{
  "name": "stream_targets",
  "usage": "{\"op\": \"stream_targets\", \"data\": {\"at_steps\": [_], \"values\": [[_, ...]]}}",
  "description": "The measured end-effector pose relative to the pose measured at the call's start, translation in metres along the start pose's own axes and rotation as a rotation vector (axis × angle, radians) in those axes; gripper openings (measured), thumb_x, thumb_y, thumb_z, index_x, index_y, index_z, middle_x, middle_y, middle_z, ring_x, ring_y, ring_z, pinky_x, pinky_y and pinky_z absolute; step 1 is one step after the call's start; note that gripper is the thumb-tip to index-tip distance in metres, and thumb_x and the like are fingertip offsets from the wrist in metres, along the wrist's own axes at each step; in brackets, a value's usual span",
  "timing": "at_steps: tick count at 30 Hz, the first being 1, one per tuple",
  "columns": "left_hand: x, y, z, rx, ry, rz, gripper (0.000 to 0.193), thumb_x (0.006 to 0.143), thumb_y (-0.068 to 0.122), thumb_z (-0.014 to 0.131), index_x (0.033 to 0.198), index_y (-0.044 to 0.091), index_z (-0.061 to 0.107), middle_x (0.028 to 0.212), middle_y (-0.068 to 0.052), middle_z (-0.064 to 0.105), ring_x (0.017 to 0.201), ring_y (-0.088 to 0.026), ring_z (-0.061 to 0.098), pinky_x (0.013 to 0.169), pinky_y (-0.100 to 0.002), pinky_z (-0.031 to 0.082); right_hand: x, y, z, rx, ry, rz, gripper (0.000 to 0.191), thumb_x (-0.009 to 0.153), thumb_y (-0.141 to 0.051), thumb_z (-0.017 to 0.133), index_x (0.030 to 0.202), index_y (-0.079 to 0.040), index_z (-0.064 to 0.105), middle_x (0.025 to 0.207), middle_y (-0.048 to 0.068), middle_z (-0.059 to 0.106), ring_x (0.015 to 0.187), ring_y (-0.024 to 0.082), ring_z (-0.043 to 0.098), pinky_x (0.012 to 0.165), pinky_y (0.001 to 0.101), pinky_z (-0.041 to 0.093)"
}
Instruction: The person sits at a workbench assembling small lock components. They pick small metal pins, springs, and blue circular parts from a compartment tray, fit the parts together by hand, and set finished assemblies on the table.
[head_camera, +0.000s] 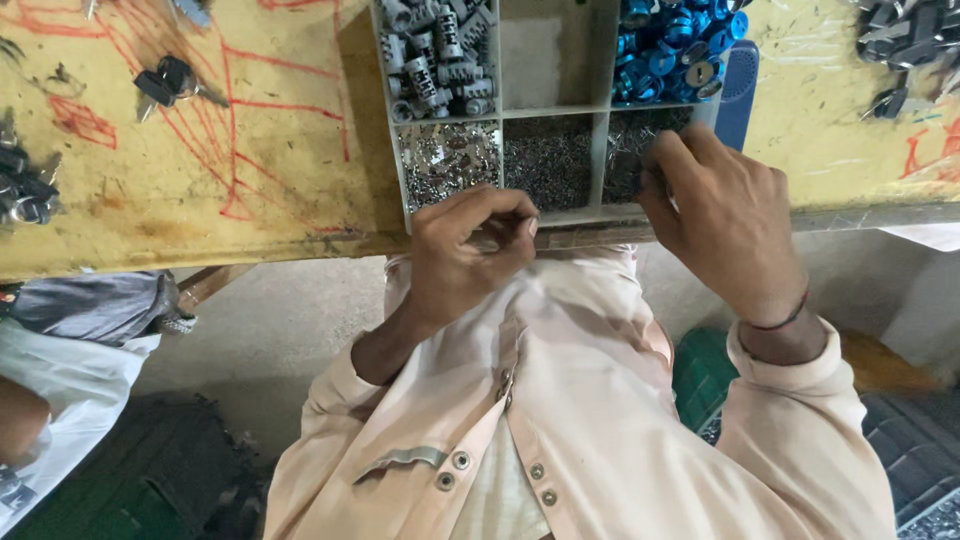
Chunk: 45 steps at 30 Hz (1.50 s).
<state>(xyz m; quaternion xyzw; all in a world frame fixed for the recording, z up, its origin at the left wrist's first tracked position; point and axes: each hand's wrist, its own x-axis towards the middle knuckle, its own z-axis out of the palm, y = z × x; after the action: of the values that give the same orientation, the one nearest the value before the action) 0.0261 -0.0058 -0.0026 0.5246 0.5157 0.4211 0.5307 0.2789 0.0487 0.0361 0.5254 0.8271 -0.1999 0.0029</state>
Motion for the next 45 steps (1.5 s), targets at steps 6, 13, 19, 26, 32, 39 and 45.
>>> {"op": "stream_targets", "data": {"at_steps": [6,13,19,26,32,39,45], "values": [[-0.003,0.003,0.004,0.019,-0.029,0.03,0.013,0.097,0.003,0.074,0.109,0.001,0.07,0.096,-0.005,0.07,0.082,-0.009,0.07,0.074,-0.023,0.061,-0.002,-0.013,-0.004,0.909,0.052,0.232,0.011,0.101,0.0,0.069,0.109,0.0,0.062,0.106,0.009,0.07,0.088,0.015,0.072,0.074,0.0293,0.059],[0.0,-0.004,0.012,-0.729,-0.193,-0.299,0.024,0.106,0.016,0.066,0.117,-0.005,0.062,0.1,-0.007,0.069,0.088,-0.013,0.07,0.076,-0.03,0.064,-0.006,-0.055,0.014,0.809,0.215,-0.028,0.016,0.095,0.0,0.077,0.105,0.003,0.065,0.108,0.014,0.065,0.09,0.016,0.07,0.075,0.0269,0.061],[-0.005,0.0,0.007,-0.749,-0.208,-0.296,0.022,0.106,0.013,0.065,0.119,-0.004,0.061,0.102,-0.009,0.07,0.091,-0.013,0.072,0.082,-0.028,0.061,-0.016,-0.041,0.024,1.049,0.137,0.0,0.011,0.098,0.001,0.071,0.107,0.003,0.065,0.111,0.012,0.063,0.087,0.013,0.067,0.074,0.0243,0.058],[-0.003,0.005,0.002,-0.582,-0.178,-0.179,0.019,0.106,0.014,0.068,0.114,-0.003,0.065,0.103,-0.004,0.064,0.088,-0.009,0.066,0.078,-0.023,0.056,-0.009,-0.047,0.043,0.759,0.392,-0.201,0.026,0.098,-0.003,0.079,0.114,0.002,0.059,0.112,0.015,0.066,0.1,0.023,0.07,0.086,0.0325,0.058],[-0.002,-0.005,-0.015,-0.375,-0.265,-0.093,0.017,0.098,0.011,0.07,0.109,-0.002,0.069,0.101,-0.001,0.065,0.088,-0.004,0.06,0.076,-0.02,0.05,0.0,-0.028,0.02,0.772,0.089,-0.377,0.026,0.089,-0.003,0.082,0.112,-0.006,0.069,0.105,0.01,0.072,0.097,0.023,0.074,0.083,0.0325,0.06],[-0.007,-0.023,-0.018,-0.553,-0.211,-0.284,0.014,0.094,0.01,0.069,0.103,0.0,0.068,0.09,0.0,0.065,0.074,-0.002,0.058,0.065,-0.019,0.048,0.087,-0.069,-0.02,0.345,0.159,-0.365,0.028,0.104,-0.009,0.085,0.126,-0.008,0.067,0.093,0.012,0.06,0.077,0.028,0.065,0.068,0.0383,0.05],[-0.01,-0.024,-0.012,-0.653,-0.197,-0.227,0.011,0.096,0.006,0.068,0.103,-0.002,0.065,0.09,-0.003,0.066,0.075,-0.006,0.062,0.067,-0.022,0.052,0.121,-0.088,0.0,0.196,0.278,-0.47,0.028,0.095,-0.006,0.082,0.111,-0.004,0.059,0.102,0.016,0.061,0.082,0.033,0.067,0.069,0.0393,0.053]]}}
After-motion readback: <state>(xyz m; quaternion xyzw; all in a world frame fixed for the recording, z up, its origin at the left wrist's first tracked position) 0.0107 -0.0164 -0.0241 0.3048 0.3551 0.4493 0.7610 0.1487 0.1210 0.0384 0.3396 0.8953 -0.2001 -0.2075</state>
